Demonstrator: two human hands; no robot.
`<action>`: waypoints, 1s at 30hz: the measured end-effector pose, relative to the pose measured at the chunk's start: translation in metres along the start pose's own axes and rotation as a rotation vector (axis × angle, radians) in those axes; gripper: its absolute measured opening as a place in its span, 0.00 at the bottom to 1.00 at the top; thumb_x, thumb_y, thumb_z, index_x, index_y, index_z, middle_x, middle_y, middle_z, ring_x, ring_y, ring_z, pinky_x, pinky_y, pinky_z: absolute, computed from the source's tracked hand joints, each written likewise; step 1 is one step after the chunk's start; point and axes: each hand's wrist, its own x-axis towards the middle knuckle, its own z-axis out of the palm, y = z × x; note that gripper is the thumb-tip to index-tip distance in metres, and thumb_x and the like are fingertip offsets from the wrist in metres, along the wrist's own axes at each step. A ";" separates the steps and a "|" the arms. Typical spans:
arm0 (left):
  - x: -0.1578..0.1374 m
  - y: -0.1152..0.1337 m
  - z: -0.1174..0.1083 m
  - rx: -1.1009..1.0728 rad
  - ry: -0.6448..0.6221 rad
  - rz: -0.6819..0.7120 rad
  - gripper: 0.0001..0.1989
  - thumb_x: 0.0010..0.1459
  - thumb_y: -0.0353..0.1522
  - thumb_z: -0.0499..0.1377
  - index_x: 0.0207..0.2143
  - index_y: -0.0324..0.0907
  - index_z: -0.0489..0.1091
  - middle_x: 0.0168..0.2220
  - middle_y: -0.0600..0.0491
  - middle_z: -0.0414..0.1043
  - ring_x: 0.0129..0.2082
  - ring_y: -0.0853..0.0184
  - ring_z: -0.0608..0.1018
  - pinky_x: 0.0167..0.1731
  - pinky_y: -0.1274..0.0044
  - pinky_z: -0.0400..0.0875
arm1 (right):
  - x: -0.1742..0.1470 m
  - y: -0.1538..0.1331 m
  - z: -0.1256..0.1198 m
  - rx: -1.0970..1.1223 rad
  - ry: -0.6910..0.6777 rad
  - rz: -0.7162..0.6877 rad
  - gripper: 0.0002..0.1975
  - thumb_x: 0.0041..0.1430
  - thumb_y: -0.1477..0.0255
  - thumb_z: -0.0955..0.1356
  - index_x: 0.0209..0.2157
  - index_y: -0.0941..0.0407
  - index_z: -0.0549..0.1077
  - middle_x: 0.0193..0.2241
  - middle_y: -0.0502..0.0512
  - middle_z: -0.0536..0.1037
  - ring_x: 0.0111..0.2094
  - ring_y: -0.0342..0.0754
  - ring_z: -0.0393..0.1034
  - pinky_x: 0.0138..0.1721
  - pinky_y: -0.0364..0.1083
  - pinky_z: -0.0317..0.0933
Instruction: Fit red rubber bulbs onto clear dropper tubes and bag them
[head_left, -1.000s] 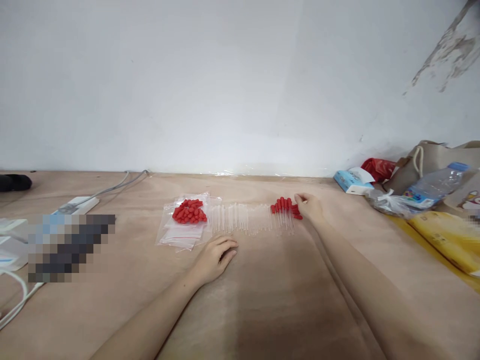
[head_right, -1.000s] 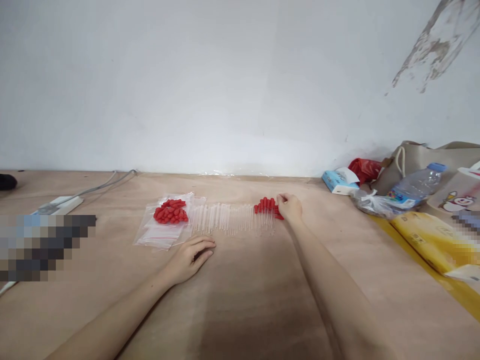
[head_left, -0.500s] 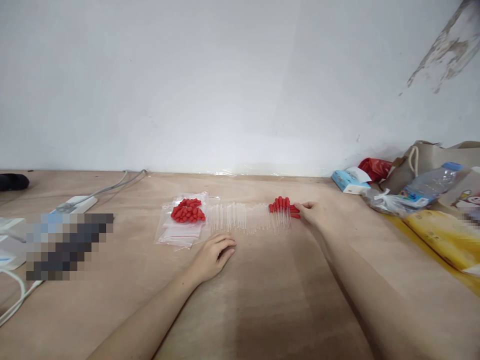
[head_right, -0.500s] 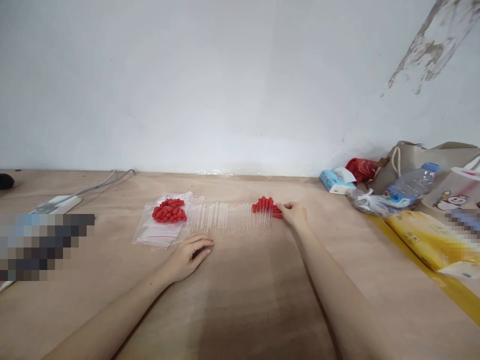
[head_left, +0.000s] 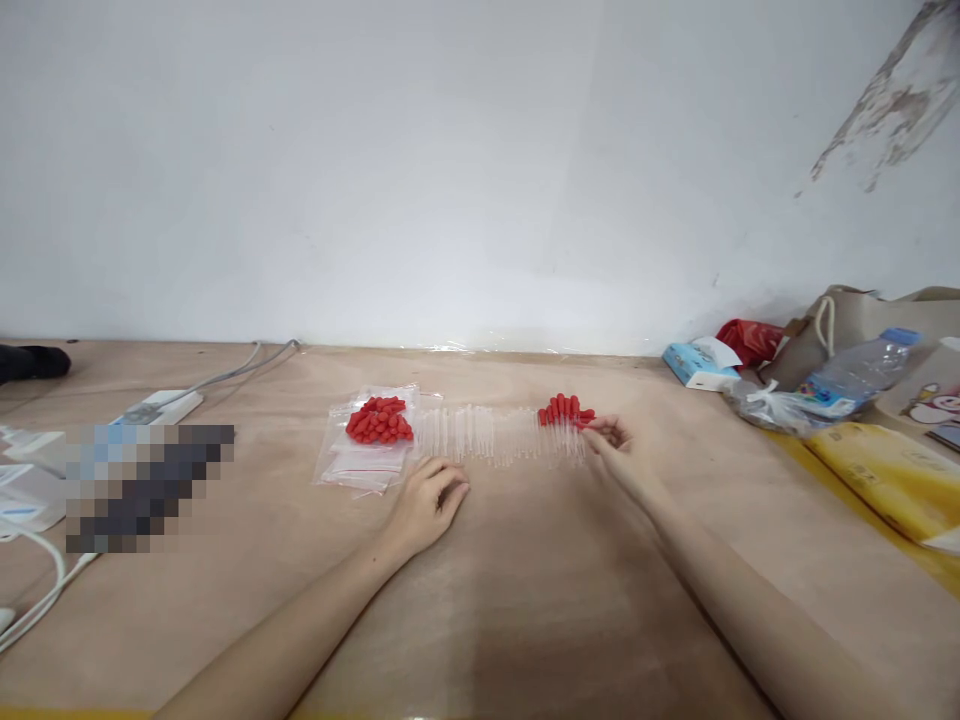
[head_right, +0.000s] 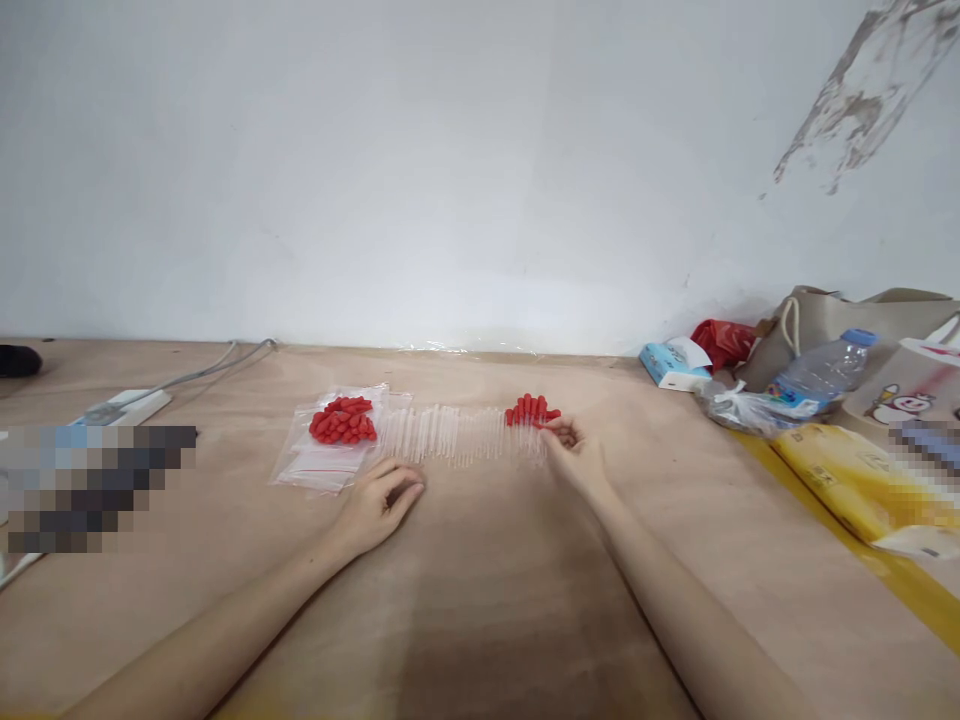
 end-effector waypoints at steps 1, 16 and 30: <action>0.003 0.001 0.000 0.057 0.031 -0.035 0.07 0.57 0.32 0.51 0.30 0.41 0.68 0.32 0.51 0.68 0.35 0.65 0.69 0.37 0.72 0.64 | -0.011 -0.001 0.005 0.006 -0.071 -0.040 0.14 0.41 0.62 0.69 0.27 0.56 0.66 0.20 0.49 0.70 0.21 0.41 0.63 0.22 0.40 0.59; 0.103 -0.008 0.028 0.550 -0.010 -0.550 0.18 0.50 0.40 0.52 0.34 0.36 0.73 0.41 0.40 0.64 0.45 0.50 0.62 0.42 0.64 0.54 | -0.057 0.000 0.016 -0.413 -0.501 -0.568 0.04 0.49 0.78 0.62 0.28 0.56 0.65 0.22 0.48 0.65 0.22 0.40 0.57 0.23 0.40 0.53; 0.124 -0.009 0.031 0.486 -0.109 -0.679 0.14 0.48 0.34 0.54 0.31 0.32 0.74 0.41 0.33 0.66 0.43 0.47 0.65 0.39 0.62 0.57 | -0.057 0.002 0.016 -0.370 -0.503 -0.584 0.05 0.48 0.80 0.61 0.28 0.56 0.63 0.24 0.49 0.66 0.24 0.41 0.59 0.25 0.41 0.55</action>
